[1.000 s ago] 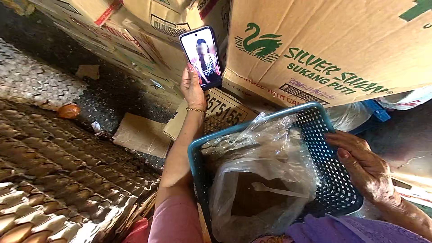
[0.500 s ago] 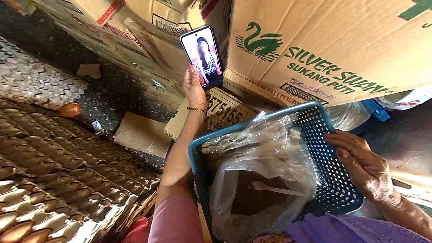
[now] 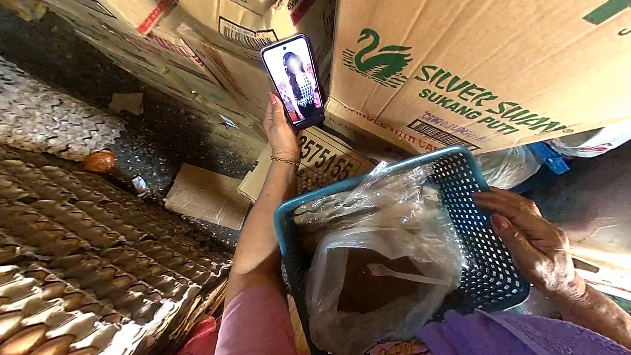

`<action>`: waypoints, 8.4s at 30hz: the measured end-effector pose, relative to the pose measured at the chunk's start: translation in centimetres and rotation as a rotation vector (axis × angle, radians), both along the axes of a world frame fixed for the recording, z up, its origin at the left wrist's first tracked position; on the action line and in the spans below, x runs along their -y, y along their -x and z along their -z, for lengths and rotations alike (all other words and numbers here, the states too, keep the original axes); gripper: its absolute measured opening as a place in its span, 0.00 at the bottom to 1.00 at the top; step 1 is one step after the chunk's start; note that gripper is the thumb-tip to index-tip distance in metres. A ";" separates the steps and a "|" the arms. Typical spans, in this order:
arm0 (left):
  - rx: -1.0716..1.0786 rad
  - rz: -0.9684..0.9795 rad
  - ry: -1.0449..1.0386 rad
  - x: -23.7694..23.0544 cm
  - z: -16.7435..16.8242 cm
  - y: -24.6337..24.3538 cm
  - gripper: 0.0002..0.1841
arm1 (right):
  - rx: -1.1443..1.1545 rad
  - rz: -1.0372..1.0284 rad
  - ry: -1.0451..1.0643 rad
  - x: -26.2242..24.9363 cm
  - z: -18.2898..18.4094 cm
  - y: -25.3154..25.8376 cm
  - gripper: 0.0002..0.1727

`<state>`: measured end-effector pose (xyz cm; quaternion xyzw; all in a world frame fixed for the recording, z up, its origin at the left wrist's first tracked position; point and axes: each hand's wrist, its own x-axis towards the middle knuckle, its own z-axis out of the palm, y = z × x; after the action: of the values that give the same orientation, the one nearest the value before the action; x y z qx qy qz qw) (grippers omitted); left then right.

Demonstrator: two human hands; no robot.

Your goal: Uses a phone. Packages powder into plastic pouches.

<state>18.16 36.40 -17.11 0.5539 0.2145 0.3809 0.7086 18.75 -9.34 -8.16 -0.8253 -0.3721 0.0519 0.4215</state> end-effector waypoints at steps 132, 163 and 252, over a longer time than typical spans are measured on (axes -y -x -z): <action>-0.110 -0.343 0.003 30.7 -15.4 27.8 0.03 | -1.330 -0.986 -0.043 0.2 -4.2 11.6 0.20; -0.362 0.350 -0.530 33.7 -12.0 32.5 0.12 | -0.006 -1.048 0.118 -0.9 -8.8 11.0 0.10; -0.249 0.064 -0.640 29.6 -10.5 32.6 0.10 | 0.224 -0.833 -0.187 -3.0 -8.1 11.1 0.11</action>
<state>-14.40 6.83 -6.63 0.7968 0.1517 0.3359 0.4789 7.65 -6.36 -0.06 -0.5637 -0.7196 0.0938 0.3946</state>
